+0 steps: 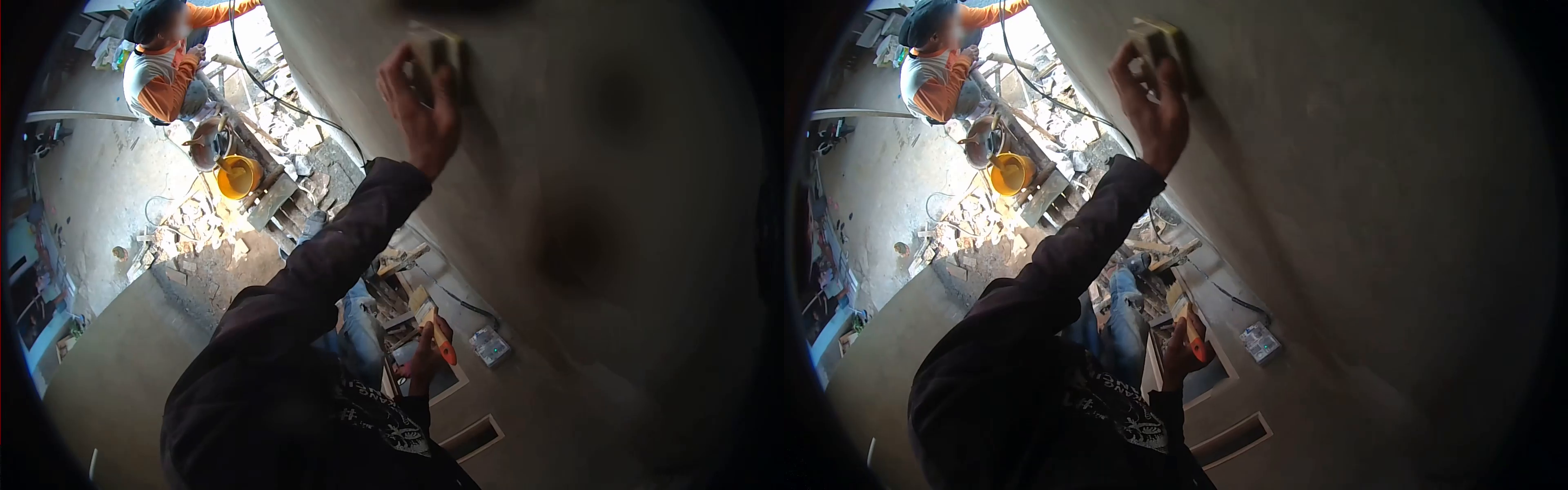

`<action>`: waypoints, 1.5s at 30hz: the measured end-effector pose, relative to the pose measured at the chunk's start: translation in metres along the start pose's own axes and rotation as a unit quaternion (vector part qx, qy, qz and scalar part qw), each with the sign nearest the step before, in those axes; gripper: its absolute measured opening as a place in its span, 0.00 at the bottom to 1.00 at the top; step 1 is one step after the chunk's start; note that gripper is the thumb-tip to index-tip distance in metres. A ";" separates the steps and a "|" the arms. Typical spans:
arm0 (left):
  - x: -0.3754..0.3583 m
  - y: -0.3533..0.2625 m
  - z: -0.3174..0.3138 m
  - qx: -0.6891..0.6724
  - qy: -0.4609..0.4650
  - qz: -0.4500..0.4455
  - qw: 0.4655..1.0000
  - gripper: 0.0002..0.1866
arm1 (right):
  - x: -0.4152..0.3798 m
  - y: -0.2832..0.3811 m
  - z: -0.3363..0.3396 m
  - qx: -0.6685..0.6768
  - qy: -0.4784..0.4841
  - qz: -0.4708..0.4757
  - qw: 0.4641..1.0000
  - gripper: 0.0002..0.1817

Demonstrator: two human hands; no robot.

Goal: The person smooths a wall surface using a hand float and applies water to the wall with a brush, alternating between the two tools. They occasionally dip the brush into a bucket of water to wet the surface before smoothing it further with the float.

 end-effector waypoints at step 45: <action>-0.442 0.447 0.275 -0.078 -0.222 0.583 0.778 0.21 | 0.151 0.098 -0.568 -0.078 0.435 0.475 0.761 0.13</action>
Point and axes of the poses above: each hand's wrist, its own x-axis towards the middle knuckle, its own z-axis out of the back of the hand, y = z × x, the point moved 9 cm from there along x, towards the middle knuckle, and after that the axes turned 10 degrees about y, right-handed, at the moved point
